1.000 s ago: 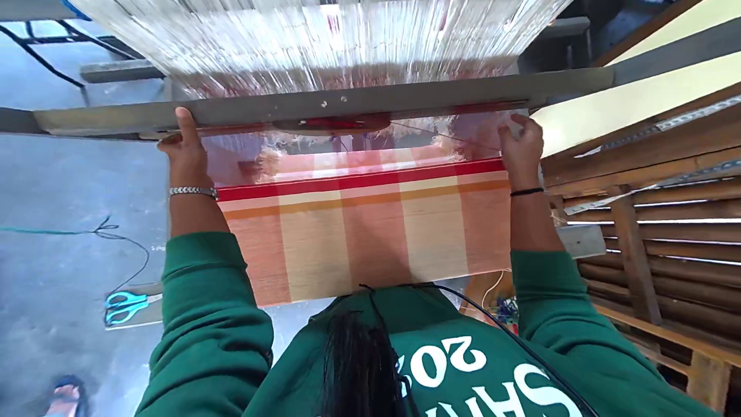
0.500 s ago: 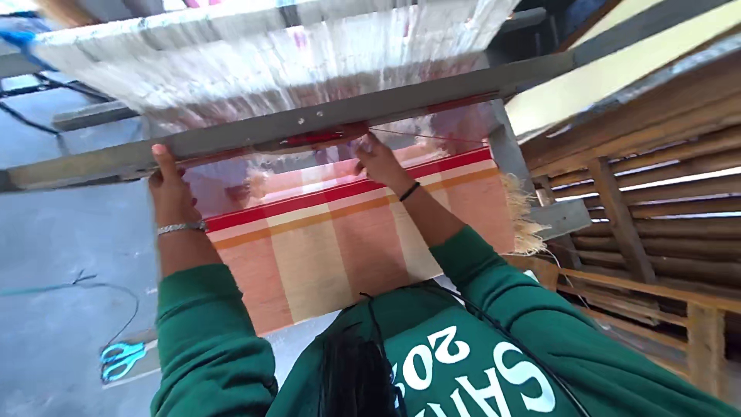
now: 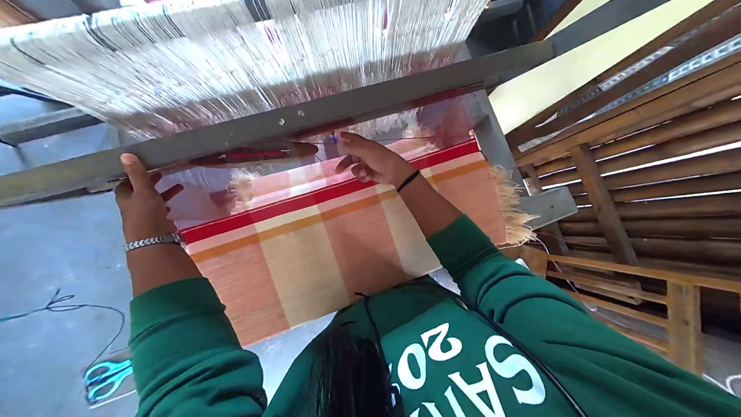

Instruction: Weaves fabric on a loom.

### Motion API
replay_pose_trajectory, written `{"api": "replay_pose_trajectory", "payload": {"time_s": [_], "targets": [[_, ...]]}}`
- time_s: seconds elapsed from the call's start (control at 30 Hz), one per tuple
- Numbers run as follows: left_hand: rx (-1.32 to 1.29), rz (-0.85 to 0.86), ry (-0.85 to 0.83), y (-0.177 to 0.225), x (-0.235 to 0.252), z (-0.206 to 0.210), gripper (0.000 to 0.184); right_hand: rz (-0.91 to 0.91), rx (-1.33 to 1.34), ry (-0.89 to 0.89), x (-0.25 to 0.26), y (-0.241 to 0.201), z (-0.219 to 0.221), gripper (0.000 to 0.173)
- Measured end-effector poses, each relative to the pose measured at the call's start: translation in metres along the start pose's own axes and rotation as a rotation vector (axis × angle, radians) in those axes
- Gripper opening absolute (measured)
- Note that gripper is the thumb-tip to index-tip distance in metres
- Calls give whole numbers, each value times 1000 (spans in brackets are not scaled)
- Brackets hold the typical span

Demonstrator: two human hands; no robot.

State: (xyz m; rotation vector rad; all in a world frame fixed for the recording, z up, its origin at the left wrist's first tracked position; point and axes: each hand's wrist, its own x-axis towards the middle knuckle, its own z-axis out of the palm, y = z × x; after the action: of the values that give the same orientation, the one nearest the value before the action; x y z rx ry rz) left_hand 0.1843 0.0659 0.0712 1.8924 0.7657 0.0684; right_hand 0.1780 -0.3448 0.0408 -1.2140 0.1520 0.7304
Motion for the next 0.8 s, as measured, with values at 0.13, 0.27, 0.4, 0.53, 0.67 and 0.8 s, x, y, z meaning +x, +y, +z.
{"api": "replay_pose_trajectory", "payload": {"time_s": [0.13,0.27,0.4,0.53,0.67,0.8], "targets": [[-36,-4,-16,5,-7,4,89,-160,-259,183,-38,11,-3,56],[-87,8,-33,8,-12,3,84,-272,-415,305,-53,13,-24,40],[-135,75,56,-5,6,5,88,-297,-382,369,-51,5,-18,33],[63,103,321,-6,6,11,97,-305,-335,277,-37,13,7,29],[56,66,213,1,0,22,84,-309,-151,329,-23,3,29,34],[-78,-24,48,11,-16,31,87,-303,-37,477,-8,-24,23,40]]}}
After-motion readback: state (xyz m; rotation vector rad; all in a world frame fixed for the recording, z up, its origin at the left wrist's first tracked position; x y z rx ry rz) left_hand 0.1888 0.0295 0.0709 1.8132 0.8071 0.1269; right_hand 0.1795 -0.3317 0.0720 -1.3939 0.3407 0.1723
